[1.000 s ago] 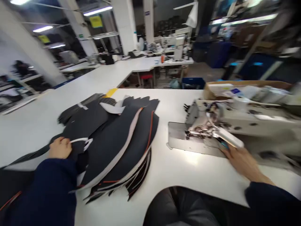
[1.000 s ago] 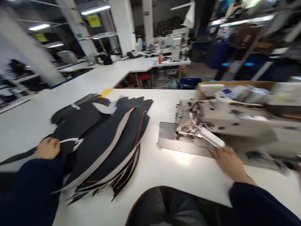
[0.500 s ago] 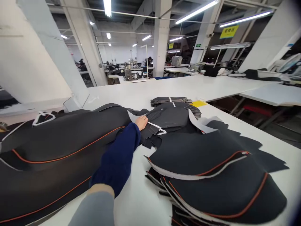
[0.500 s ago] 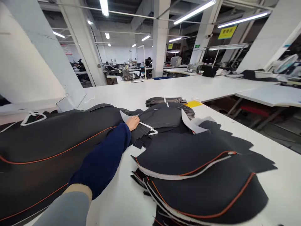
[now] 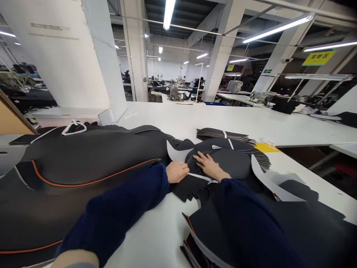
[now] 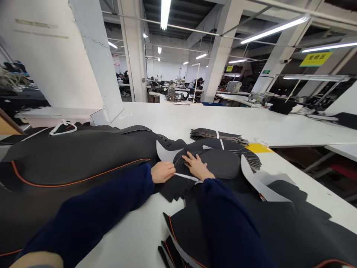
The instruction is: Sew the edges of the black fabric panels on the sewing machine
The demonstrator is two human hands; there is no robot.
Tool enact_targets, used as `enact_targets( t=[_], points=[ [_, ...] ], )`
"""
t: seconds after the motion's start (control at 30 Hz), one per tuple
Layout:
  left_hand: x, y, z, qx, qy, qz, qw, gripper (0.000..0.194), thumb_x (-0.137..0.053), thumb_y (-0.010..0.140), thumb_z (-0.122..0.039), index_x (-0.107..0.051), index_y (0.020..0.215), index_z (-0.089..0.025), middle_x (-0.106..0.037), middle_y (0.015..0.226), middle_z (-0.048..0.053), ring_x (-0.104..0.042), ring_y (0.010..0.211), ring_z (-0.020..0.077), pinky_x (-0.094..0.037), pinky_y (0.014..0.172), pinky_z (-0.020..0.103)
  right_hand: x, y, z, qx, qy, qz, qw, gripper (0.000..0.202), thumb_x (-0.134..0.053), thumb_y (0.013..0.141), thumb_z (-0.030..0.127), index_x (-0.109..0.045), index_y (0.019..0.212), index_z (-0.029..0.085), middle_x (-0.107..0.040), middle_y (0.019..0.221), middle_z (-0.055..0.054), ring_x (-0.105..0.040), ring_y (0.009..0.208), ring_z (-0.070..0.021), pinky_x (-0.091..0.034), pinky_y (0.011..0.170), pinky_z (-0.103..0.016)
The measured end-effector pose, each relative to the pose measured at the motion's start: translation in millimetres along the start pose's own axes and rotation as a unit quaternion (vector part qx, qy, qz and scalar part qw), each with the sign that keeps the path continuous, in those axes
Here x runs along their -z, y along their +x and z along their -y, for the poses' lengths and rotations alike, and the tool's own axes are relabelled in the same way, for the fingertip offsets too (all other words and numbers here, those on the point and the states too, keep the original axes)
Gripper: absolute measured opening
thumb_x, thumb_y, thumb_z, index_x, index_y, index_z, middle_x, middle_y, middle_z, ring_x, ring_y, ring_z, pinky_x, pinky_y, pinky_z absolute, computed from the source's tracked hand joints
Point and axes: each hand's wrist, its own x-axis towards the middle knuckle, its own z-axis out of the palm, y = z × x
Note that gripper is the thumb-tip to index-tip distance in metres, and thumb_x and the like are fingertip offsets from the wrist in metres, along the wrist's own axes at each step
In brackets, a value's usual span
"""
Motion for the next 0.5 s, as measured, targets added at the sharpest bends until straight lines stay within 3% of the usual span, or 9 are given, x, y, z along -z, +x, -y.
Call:
enact_targets(
  t=[0.1,0.23,0.33,0.43,0.5],
  points=[
    [1.6,-30,-21,0.002,-0.023,0.050,0.998,0.025,-0.036,0.097,-0.031,-0.056,0.090,-0.018,-0.063,0.092,0.006,-0.057,0.086,0.0188,-0.045,0.071,0.031,-36,7,3,-0.010,-0.003,0.020,1.000,0.057,-0.036,0.090,0.019,-0.036,0.143,0.039,-0.030,0.154,0.000,-0.028,0.135,-0.0397,-0.035,0.094,-0.072],
    [22.8,-79,-48,-0.021,-0.087,0.107,0.990,0.022,-0.041,0.093,-0.031,-0.054,0.080,-0.018,-0.065,0.084,0.005,-0.057,0.077,0.0176,-0.043,0.065,0.030,-54,4,-2,-0.022,0.004,0.027,0.999,0.064,-0.035,0.088,0.015,-0.027,0.145,0.045,-0.019,0.157,0.003,-0.016,0.138,-0.0421,-0.027,0.091,-0.080],
    [73.8,-122,-52,-0.007,-0.175,0.101,0.979,0.022,-0.043,0.091,-0.028,-0.050,0.073,-0.019,-0.063,0.076,0.003,-0.055,0.070,0.0147,-0.042,0.062,0.027,-55,7,-6,-0.027,0.009,0.030,0.999,0.066,-0.034,0.088,0.015,-0.023,0.145,0.047,-0.016,0.158,0.003,-0.013,0.138,-0.0426,-0.025,0.087,-0.084],
    [149.3,-182,-40,0.062,-0.251,0.056,0.964,0.029,-0.043,0.092,-0.032,-0.049,0.066,-0.020,-0.057,0.063,-0.001,-0.051,0.060,0.0112,-0.039,0.058,0.023,-55,9,-6,-0.025,0.013,0.030,0.999,0.064,-0.032,0.090,0.017,-0.021,0.145,0.047,-0.015,0.158,0.004,-0.012,0.138,-0.0428,-0.024,0.085,-0.086],
    [198.9,-232,-31,0.139,-0.249,-0.013,0.958,0.030,-0.045,0.091,-0.037,-0.055,0.066,-0.023,-0.056,0.061,-0.004,-0.050,0.058,0.0106,-0.038,0.054,0.022,-53,9,-3,-0.024,0.016,0.030,0.999,0.061,-0.030,0.091,0.019,-0.022,0.146,0.046,-0.015,0.158,0.003,-0.012,0.139,-0.0430,-0.025,0.085,-0.085]
  ],
)
